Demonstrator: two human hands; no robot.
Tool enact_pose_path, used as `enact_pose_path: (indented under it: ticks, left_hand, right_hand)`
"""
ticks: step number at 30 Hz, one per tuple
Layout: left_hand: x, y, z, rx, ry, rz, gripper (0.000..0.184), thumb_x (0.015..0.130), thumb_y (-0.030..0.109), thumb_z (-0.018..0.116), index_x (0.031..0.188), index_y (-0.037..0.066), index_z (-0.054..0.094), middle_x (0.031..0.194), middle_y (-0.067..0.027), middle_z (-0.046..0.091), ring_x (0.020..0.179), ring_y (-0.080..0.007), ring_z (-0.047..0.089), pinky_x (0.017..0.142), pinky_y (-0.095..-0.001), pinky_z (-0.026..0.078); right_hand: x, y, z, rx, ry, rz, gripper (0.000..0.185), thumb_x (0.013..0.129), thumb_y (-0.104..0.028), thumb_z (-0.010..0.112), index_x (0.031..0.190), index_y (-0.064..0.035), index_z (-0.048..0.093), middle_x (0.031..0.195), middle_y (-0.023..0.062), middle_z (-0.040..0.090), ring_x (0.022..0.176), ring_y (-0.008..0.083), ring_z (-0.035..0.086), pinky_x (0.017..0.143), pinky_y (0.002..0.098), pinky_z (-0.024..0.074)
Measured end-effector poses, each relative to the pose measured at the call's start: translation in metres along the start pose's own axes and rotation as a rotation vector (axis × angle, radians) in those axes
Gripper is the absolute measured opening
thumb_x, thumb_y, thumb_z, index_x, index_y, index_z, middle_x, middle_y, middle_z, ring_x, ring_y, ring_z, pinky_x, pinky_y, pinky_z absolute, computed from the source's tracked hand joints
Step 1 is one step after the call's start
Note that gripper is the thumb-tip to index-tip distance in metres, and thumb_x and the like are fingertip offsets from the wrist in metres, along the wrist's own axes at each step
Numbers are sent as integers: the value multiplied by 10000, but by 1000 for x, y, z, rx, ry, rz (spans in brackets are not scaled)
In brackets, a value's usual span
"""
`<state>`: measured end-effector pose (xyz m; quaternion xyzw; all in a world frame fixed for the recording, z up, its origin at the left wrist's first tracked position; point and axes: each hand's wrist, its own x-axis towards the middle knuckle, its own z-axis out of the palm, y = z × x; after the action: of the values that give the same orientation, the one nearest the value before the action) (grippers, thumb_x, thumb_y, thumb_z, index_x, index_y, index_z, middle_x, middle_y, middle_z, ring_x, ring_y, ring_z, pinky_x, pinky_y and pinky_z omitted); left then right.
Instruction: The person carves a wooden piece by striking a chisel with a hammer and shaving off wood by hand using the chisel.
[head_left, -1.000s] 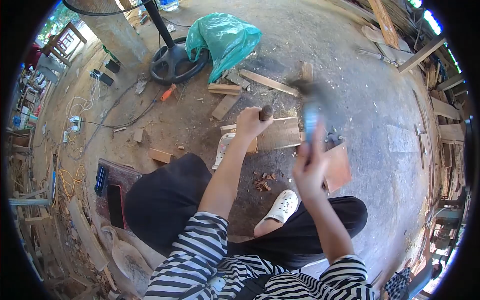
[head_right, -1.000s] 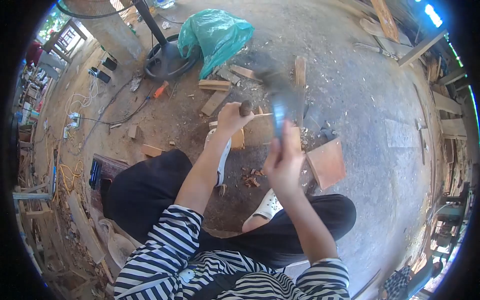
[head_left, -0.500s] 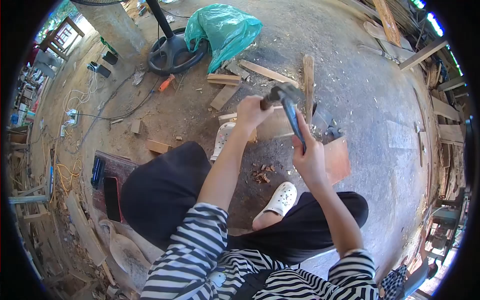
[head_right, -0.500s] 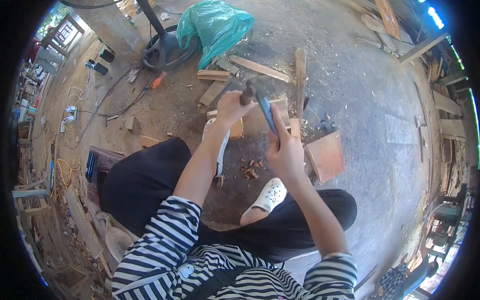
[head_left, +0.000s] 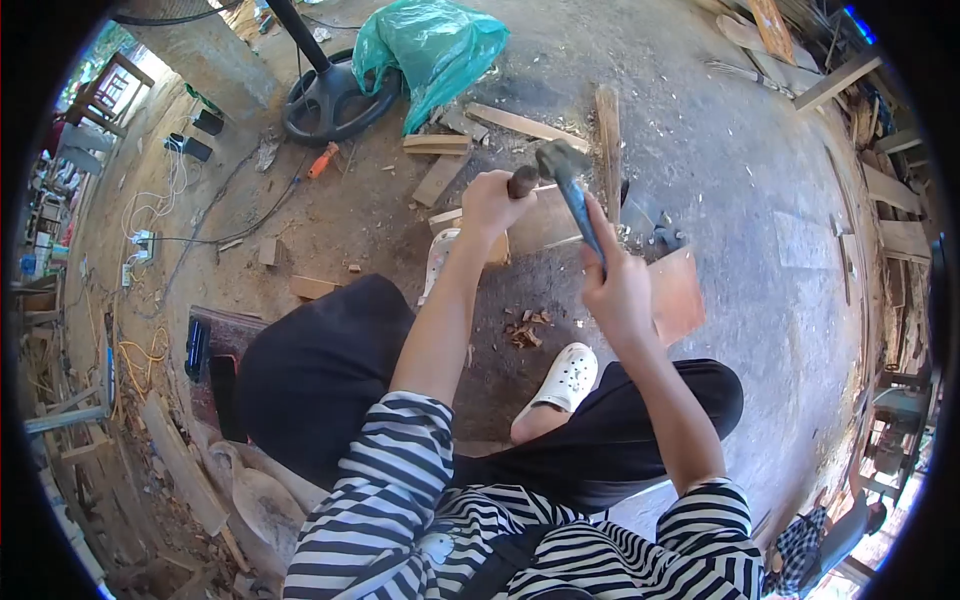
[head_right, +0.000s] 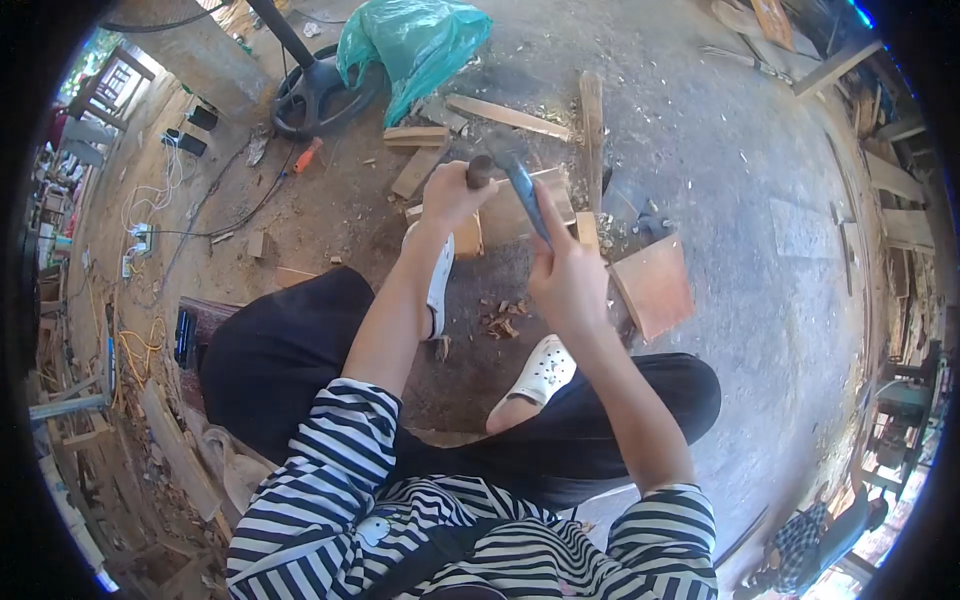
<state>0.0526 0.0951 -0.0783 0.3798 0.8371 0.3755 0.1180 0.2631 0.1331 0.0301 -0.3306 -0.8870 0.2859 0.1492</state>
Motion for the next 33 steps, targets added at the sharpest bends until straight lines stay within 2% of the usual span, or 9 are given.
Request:
enact_pose_path:
  ticks: [4, 7, 11, 15, 20, 26, 29, 32, 33]
  left_hand:
    - [-2, -5, 5, 11, 122, 116, 319, 695, 376, 728, 718, 60, 692, 668, -155, 651, 695, -338, 654, 656, -430, 498]
    - [-6, -6, 3, -32, 52, 57, 321, 695, 375, 736, 713, 58, 690, 650, -148, 648, 668, -337, 651, 640, -427, 499]
    - [-9, -9, 6, 4, 99, 78, 302, 705, 357, 736, 714, 58, 694, 649, -145, 653, 645, -331, 652, 622, -413, 504]
    - [-14, -15, 10, -19, 191, 111, 272, 707, 338, 735, 718, 68, 698, 647, -137, 653, 633, -315, 656, 605, -385, 507]
    - [-25, -21, 13, -106, 206, 125, 234, 708, 297, 739, 709, 68, 689, 633, -124, 647, 594, -287, 650, 581, -361, 500]
    - [-44, -10, -6, -220, 123, 166, 98, 778, 129, 706, 807, 35, 714, 718, -87, 699, 663, -152, 679, 635, -263, 505]
    - [-17, -11, -1, -28, -153, 242, 138, 785, 163, 705, 844, 39, 701, 751, -63, 693, 697, -124, 647, 656, -269, 492]
    - [7, -25, 33, -88, -38, 413, 240, 733, 255, 733, 743, 29, 654, 623, -113, 620, 581, -242, 621, 603, -345, 477]
    - [4, -4, 22, -275, -118, 166, 241, 763, 234, 724, 721, 17, 628, 578, -45, 577, 553, -138, 556, 574, -313, 446]
  right_hand:
    - [-6, 17, -14, 205, -10, 85, 541, 899, -73, 552, 1418, -181, 442, 739, 253, 618, 609, 344, 631, 597, 393, 479]
    - [-24, 18, -28, 186, 5, 239, 487, 933, -86, 536, 1408, -156, 460, 751, 218, 617, 601, 163, 561, 611, 329, 460]
    - [-36, 40, -22, 315, 114, 205, 472, 933, -63, 533, 1399, -115, 473, 865, 166, 647, 728, 106, 540, 702, 282, 464]
    - [-39, 48, -18, 396, 52, 365, 472, 932, -65, 536, 1399, -99, 469, 937, 153, 661, 772, 115, 554, 745, 279, 466]
    - [-40, 46, -19, 432, 17, 319, 465, 928, -64, 545, 1388, -90, 483, 811, 67, 592, 630, 105, 442, 598, 266, 398]
    - [-43, 41, -20, 603, -18, 351, 453, 928, -71, 549, 1377, -88, 496, 741, 11, 514, 569, 60, 347, 507, 247, 316]
    - [-43, 38, -22, 605, -36, 395, 445, 931, -77, 549, 1373, -85, 498, 753, 23, 530, 577, 61, 362, 515, 252, 329]
    - [-37, 34, -26, 603, -17, 395, 441, 931, -84, 556, 1368, -77, 500, 769, 39, 556, 601, 60, 375, 533, 250, 350]
    - [-36, 37, -27, 601, -13, 392, 441, 931, -84, 556, 1368, -77, 500, 769, 39, 556, 601, 60, 375, 533, 250, 350]
